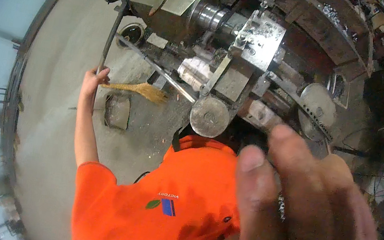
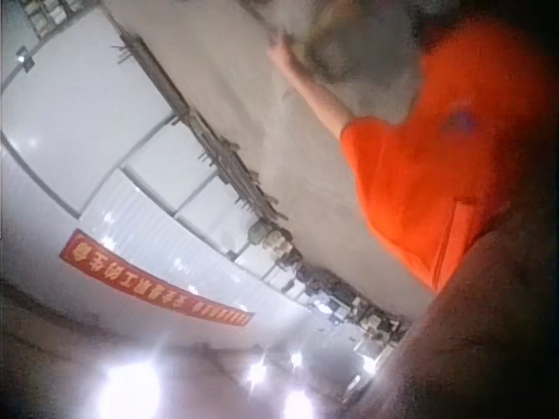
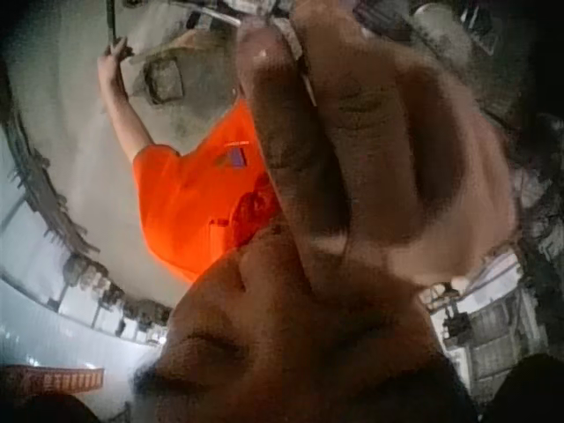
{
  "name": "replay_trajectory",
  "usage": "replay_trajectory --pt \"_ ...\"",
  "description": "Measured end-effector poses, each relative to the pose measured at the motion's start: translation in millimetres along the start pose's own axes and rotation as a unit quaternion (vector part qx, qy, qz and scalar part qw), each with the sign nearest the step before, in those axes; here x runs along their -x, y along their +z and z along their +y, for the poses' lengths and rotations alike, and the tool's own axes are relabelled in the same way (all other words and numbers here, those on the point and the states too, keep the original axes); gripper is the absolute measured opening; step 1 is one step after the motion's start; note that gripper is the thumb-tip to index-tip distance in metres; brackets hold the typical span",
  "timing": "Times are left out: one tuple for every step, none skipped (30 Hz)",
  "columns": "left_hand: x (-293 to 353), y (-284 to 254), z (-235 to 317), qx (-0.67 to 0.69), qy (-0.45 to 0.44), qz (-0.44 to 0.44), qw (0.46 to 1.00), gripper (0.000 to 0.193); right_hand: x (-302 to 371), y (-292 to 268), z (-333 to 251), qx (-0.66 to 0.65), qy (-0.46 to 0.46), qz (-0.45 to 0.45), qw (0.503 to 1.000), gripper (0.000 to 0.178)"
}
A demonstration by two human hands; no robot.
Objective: The person operates a metal turning machine, repeatedly inserting small metal parts into the chuck, engaging the machine, and removing the finished parts. The person places the processed parts into a nearby container.
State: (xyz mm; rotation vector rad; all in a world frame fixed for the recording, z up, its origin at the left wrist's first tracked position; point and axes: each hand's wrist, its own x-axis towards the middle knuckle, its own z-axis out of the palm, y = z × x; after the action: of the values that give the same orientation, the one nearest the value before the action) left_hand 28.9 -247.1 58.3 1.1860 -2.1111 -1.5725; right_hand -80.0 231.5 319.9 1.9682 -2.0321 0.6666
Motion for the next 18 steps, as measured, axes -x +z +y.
replay_trajectory --pt "2 -1 -1 -0.001 0.001 0.000 1.000 0.029 1 0 0 -0.001 0.010 0.003 1.000 0.031" --pt "4 -2 -3 -0.003 0.001 0.000 1.000 0.029 3 -1 -1 -0.002 0.023 0.009 1.000 0.031" --pt "2 -2 -2 0.001 0.007 -0.010 1.000 0.026 3 0 -1 0.000 0.038 0.017 0.999 0.030" --pt "3 -2 -2 -0.016 0.000 -0.002 1.000 0.029 3 0 -2 0.002 0.060 0.028 0.998 0.030" --pt "1 1 3 -0.035 -0.005 0.000 0.999 0.031 2 2 -2 0.010 0.095 0.046 0.994 0.030" --pt "5 3 7 -0.057 -0.010 -0.001 0.998 0.033 3 5 0 0.015 0.134 0.067 0.989 0.030" --pt "16 1 7 -0.059 -0.015 0.026 0.998 0.039 3 10 8 0.013 0.150 0.086 0.985 0.030" --pt "24 5 14 -0.063 -0.013 0.032 0.997 0.045 6 12 16 0.014 0.146 0.091 0.985 0.030" --pt "24 15 23 -0.041 -0.045 0.051 0.997 0.058 16 15 33 -0.016 0.061 0.049 0.997 0.042" --pt "37 20 26 -0.007 -0.042 0.076 0.996 0.060 28 20 52 -0.056 -0.021 0.000 0.998 0.055" --pt "10 -4 -6 -0.034 -0.031 0.007 0.999 0.058 43 26 64 -0.117 0.007 -0.042 0.992 0.053" --pt "31 23 27 -0.052 -0.008 0.032 0.998 0.051 63 48 80 -0.196 0.074 -0.084 0.974 0.051" --pt "17 -9 -5 -0.040 0.005 0.029 0.999 0.048 85 64 88 -0.224 0.141 -0.087 0.961 0.055" --pt "-7 -37 -30 -0.039 -0.003 -0.053 0.998 0.048 107 90 92 -0.221 0.228 -0.056 0.947 0.052" --pt "-11 -30 -36 -0.012 -0.010 0.007 1.000 0.050 142 126 97 -0.192 0.318 -0.025 0.928 0.048" --pt "-25 -56 -56 0.016 -0.041 -0.106 0.993 0.054 177 151 93 -0.168 0.394 0.002 0.904 0.045" --pt "-30 -45 -48 0.022 -0.057 -0.145 0.988 0.055 200 159 90 -0.248 0.502 0.032 0.828 0.041" --pt "-30 -37 -42 0.028 -0.075 -0.180 0.980 0.057 225 158 80 -0.328 0.587 0.060 0.738 0.038"
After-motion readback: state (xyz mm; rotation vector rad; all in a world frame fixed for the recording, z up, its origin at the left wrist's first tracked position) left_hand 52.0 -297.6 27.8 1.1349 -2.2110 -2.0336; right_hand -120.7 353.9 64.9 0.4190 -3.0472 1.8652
